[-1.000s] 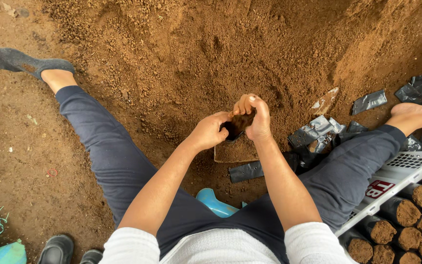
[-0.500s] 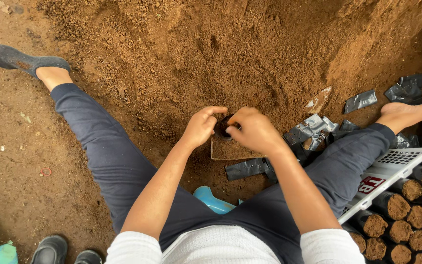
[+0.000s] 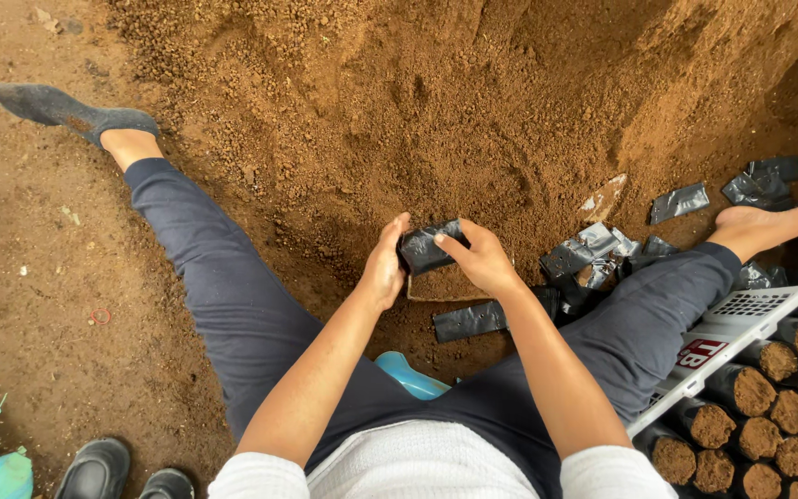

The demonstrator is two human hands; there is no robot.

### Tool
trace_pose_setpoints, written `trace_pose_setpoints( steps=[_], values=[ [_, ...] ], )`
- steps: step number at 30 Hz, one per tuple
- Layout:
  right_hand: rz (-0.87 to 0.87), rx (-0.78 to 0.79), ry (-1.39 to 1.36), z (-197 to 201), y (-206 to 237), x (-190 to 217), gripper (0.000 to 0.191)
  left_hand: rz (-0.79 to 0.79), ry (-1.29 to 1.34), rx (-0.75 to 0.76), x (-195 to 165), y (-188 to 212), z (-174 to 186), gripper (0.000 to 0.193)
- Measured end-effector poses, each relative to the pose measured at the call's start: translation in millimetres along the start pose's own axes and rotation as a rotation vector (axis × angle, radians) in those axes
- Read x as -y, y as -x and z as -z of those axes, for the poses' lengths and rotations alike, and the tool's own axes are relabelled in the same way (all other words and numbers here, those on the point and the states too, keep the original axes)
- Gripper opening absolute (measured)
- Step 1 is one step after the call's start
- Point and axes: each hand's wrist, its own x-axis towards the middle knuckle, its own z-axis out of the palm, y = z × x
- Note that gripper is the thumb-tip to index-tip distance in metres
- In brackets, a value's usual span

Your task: The person scoops soil from a large pile and fills small black plastic nursery bags by hand. After filling each bag, they place it into a white plastic crate next to them. The process is repeated continuously throughout the clip.

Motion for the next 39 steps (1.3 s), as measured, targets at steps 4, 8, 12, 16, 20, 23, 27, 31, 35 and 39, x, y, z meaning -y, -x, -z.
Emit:
trace_pose_setpoints(
  steps=[4, 8, 12, 16, 20, 23, 27, 31, 35, 39],
  values=[
    [-0.138, -0.079, -0.251, -8.9, 20.5, 20.3, 0.02, -0.147, 0.364, 0.137, -7.4, 22.4, -19.6, 0.053],
    [-0.071, -0.062, -0.427, -5.9, 30.0, 32.8, 0.018, -0.2, 0.302, 0.119, -24.0, 45.9, -30.2, 0.057],
    [0.005, 0.059, -0.486, 2.4, 37.1, 39.0, 0.02, -0.321, 0.235, 0.221, -33.4, 64.4, -33.3, 0.061],
    [-0.126, 0.125, -0.422, 10.3, 43.6, 55.2, 0.023, -0.309, 0.214, 0.264, -41.6, 68.0, -31.0, 0.063],
    [-0.089, 0.224, -0.2, 31.1, 48.4, 88.4, 0.029, 0.025, 0.371, 0.245, -49.9, 70.7, -29.6, 0.07],
    [0.028, 0.235, -0.02, 46.2, 61.1, 111.1, 0.029, 0.21, 0.414, 0.299, -56.2, 79.1, -29.8, 0.087],
    [0.283, 0.13, 0.272, 45.0, 68.2, 121.7, 0.029, 0.243, 0.358, 0.478, -66.3, 89.9, -35.2, 0.099],
    [0.026, 0.098, 0.012, 36.2, 64.9, 110.5, 0.025, 0.242, 0.231, 0.146, -66.6, 99.7, -49.1, 0.073],
    [-0.015, 0.096, -0.241, 31.0, 61.9, 92.6, 0.024, -0.237, 0.148, 0.275, -57.6, 109.5, -52.7, 0.065],
    [-0.01, 0.18, -0.391, 31.7, 64.4, 82.5, 0.027, -0.207, 0.183, 0.34, -54.1, 106.5, -46.6, 0.066]
  ],
)
